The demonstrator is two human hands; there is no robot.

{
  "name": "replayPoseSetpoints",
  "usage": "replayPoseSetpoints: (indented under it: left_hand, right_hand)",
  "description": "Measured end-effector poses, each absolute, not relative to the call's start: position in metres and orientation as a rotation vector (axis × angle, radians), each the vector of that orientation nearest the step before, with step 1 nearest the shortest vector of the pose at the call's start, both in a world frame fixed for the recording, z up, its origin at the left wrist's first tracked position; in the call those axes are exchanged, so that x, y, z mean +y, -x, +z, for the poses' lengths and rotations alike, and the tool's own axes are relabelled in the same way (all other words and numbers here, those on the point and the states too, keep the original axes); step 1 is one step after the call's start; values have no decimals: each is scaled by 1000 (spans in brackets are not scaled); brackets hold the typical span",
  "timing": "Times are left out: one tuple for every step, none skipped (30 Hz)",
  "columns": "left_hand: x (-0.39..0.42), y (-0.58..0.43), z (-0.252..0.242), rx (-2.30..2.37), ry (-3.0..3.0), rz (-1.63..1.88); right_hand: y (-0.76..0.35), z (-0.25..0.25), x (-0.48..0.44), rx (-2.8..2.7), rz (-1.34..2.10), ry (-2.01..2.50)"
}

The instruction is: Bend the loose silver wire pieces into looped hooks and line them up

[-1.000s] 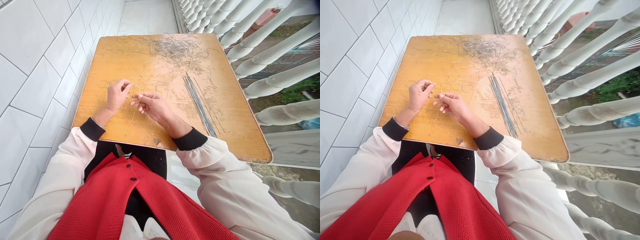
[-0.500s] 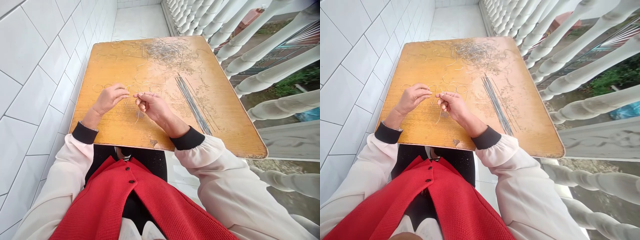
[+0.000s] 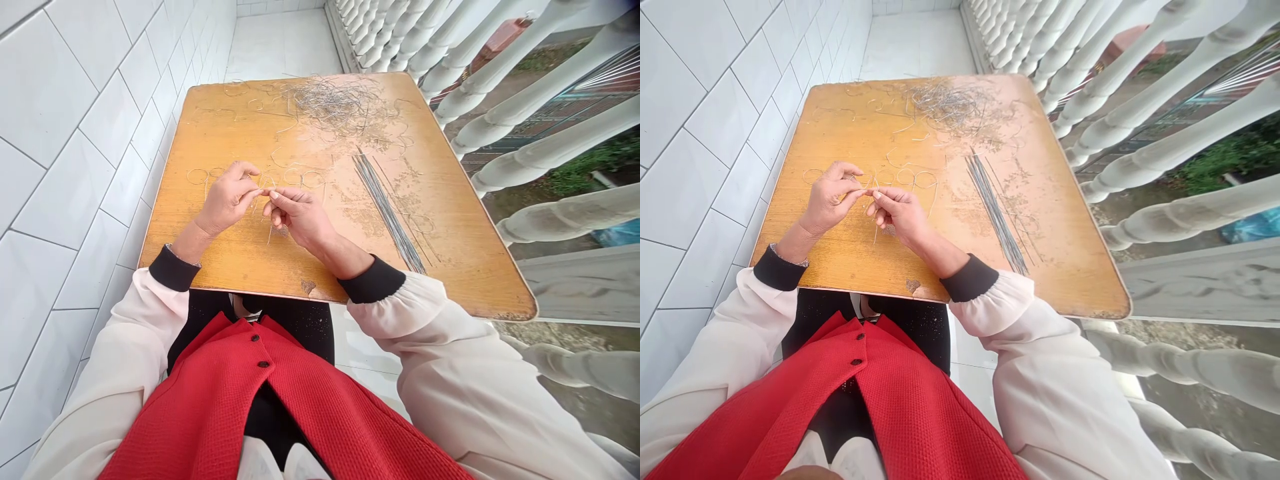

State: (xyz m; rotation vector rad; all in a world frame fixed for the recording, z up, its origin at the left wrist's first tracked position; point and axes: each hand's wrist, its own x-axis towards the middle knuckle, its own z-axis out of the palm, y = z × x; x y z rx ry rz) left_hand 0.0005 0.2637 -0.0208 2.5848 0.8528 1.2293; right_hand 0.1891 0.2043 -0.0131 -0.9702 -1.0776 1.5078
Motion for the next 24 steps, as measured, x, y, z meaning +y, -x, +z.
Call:
replayPoseSetpoints:
  left_hand:
    - [265,0,-22,833,-2582,1245]
    - [265,0,-22,810,-2580,1258]
    - [267,0,-23,783,-2580,1272]
    - [268,0,-24,756,-2578,1287]
    - [269,0,-25,732,-2576,1298]
    - [270,-1,-26,714,-2572,1304]
    - [270,-1,-27,703,-2566,1305]
    - [270,-1,-27,700,-2558,1302]
    - [270,-1,-27,707,-2547,1293]
    - [269,-1,-27,720,-2535,1282]
    - [268,-2,-26,737,-2522,1274]
    - [266,-2,-25,759,-2507,1267]
    - [264,-2,-23,782,-2492,1257]
    - [261,-2,-21,805,-2475,1248]
    - [259,-2,-19,830,-2457,1238]
    - [257,-3,-17,859,-2436,1229]
    - [256,-3,-15,894,-2415,1220]
    - [255,-4,-14,927,-2399,1213]
    - [254,-4,-13,955,-2389,1206]
    - [254,-4,-12,976,-2391,1194]
    - [255,-4,-12,988,-2407,1171]
    - [255,-4,-11,992,-2430,1140]
    - [255,-4,-11,991,-2460,1104]
    - [255,-3,-10,993,-2493,1069]
  right_hand:
    - [-190,-13,205,-1084,1496,970]
    - [-190,-13,205,-1091,1479,968]
    - [-191,-14,206,-1098,1460,966]
    - [-191,-14,206,-1104,1440,963]
    - [-192,-15,207,-1110,1420,959]
    - [-192,-15,208,-1116,1404,957]
    - [-192,-16,208,-1121,1392,956]
    - [-192,-16,209,-1127,1386,957]
    - [-192,-17,209,-1133,1382,958]
    - [-192,-17,209,-1140,1381,958]
    - [-192,-16,208,-1148,1380,956]
    - [-192,-16,208,-1157,1379,955]
    - [-192,-15,207,-1166,1379,957]
    - [-192,-14,206,-1175,1378,964]
    - [-192,-13,206,-1184,1379,976]
    - [-192,-12,205,-1192,1381,990]
    - [-191,-11,204,-1199,1386,1005]
    - [-191,-10,204,-1206,1390,1019]
    - [-190,-9,204,-1214,1395,1031]
    - [-190,-9,203,-1225,1401,1039]
    - [-189,-8,203,-1237,1407,1045]
    - [-189,-8,203,-1252,1412,1050]
    - [-189,-8,202,-1270,1415,1056]
    - [-189,-8,202,-1291,1414,1066]
